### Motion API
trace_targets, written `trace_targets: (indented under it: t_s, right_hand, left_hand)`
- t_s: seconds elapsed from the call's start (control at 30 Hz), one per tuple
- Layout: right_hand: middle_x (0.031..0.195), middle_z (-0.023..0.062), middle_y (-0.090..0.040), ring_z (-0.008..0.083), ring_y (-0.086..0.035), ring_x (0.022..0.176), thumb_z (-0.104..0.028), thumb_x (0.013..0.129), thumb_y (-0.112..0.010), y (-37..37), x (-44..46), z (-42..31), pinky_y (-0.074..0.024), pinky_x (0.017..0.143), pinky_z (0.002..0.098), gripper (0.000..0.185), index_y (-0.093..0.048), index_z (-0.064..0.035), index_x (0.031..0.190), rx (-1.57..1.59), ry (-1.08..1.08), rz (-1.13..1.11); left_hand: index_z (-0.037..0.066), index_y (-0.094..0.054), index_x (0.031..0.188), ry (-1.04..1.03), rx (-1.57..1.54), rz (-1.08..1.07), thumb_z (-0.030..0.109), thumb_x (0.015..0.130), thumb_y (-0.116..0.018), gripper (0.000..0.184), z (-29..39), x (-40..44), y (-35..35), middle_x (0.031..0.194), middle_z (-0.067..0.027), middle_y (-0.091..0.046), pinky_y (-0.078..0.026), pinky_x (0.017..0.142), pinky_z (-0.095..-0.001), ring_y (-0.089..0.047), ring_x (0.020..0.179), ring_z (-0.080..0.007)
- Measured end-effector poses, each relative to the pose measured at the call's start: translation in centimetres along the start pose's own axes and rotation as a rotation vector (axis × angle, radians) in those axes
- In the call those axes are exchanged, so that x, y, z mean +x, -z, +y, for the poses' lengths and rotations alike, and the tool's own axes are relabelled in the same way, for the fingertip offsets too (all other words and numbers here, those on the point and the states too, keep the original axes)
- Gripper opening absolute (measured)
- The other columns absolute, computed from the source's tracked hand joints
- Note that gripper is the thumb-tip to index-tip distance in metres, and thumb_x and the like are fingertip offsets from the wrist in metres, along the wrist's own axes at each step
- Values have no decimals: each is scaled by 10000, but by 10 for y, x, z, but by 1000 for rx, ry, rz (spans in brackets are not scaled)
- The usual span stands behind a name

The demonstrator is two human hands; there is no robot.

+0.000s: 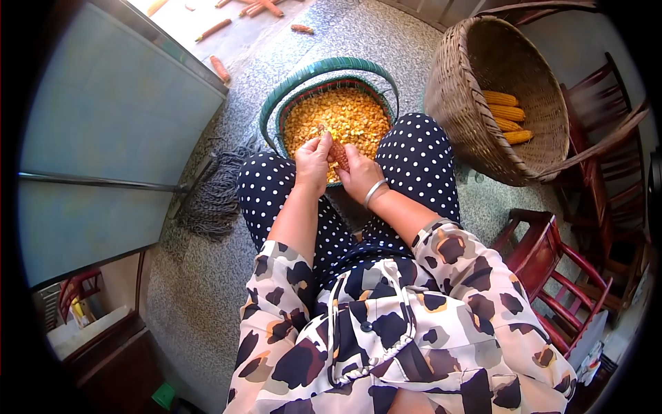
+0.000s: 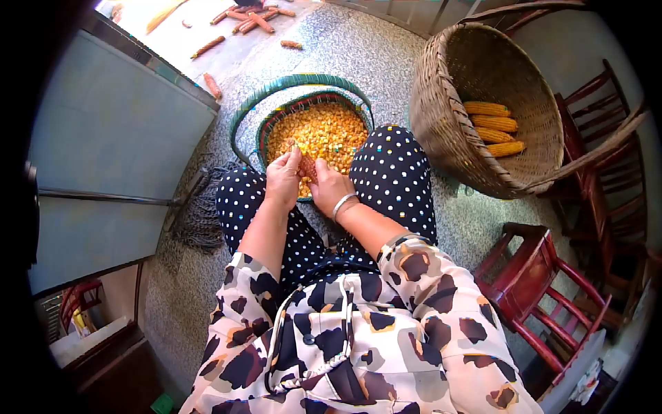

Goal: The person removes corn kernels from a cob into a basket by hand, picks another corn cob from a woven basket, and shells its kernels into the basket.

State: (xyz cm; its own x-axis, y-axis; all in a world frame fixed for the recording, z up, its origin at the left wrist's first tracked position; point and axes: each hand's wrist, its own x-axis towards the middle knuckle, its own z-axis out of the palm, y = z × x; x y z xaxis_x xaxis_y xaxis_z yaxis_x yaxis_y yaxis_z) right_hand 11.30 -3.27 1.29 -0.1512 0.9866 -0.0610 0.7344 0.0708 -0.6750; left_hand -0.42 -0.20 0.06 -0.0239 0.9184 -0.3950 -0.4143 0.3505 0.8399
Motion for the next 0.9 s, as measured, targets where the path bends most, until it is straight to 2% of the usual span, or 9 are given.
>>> trace_targets:
  t_s: [0.1, 0.17, 0.3, 0.4, 0.47, 0.53, 0.7, 0.9]
  right_hand:
    - [797, 231, -572, 381, -564, 734, -167, 716, -594, 1, 2, 1, -451, 656, 431, 430, -404, -4, 1066, 46, -39, -6]
    - [781, 230, -573, 381, -565, 724, -170, 715, -595, 1, 3, 3, -452, 653, 434, 429, -405, -5, 1063, 87, -71, -7]
    - [788, 233, -569, 381, -564, 730, -182, 722, -590, 3, 3, 0, -451, 653, 438, 426, -404, -9, 1064, 103, -45, 38]
    - [860, 233, -558, 381, -558, 765, -192, 743, -570, 2, 0, -2, -451, 666, 431, 422, -393, -5, 1077, 42, -15, 42]
    - [900, 233, -548, 381, -554, 785, -196, 755, -559, 0, -2, -2, -451, 674, 426, 421, -386, -2, 1085, 4, 14, 41]
    - [959, 228, -528, 380, -546, 815, -203, 772, -542, -1, -2, -1, -450, 690, 419, 421, -375, 6, 1098, -64, 23, -47]
    - [929, 238, -538, 382, -546, 814, -183, 770, -539, 1, -1, -1, -446, 697, 421, 412, -377, 10, 1096, -7, -6, -46]
    - [897, 245, -548, 387, -547, 802, -167, 755, -550, 1, 1, -1, -444, 700, 422, 415, -375, 12, 1087, 37, -30, -16]
  left_hand:
    - [32, -574, 808, -6, -54, -83, 206, 847, -526, 184, 0, 0, 1, 734, -5, -560, -392, 545, -194, -500, 608, -72]
    - [35, -571, 839, 29, -136, 36, 202, 850, -519, 176, 6, -4, -6, 777, -13, -569, -395, 556, -192, -527, 639, -80]
    - [40, -573, 839, 57, -175, 52, 217, 853, -516, 187, 10, -6, -9, 791, -19, -577, -395, 549, -199, -533, 653, -83]
    - [44, -577, 827, 85, -211, 95, 249, 843, -532, 211, 16, -7, -11, 755, -11, -574, -398, 536, -207, -522, 622, -81]
    - [43, -583, 803, 72, -54, 57, 270, 825, -561, 229, 9, -4, -5, 697, 1, -563, -390, 522, -201, -499, 581, -72]
    - [40, -584, 792, 58, -29, 65, 271, 819, -570, 233, 5, -3, -5, 678, 6, -557, -382, 517, -195, -487, 566, -67]
    - [33, -585, 779, 8, 13, 17, 254, 818, -576, 225, -1, 1, -2, 659, 9, -548, -378, 512, -189, -473, 555, -59]
    - [37, -589, 762, 42, -185, 39, 239, 827, -562, 214, 10, -7, -13, 660, 12, -543, -380, 519, -196, -477, 568, -63]
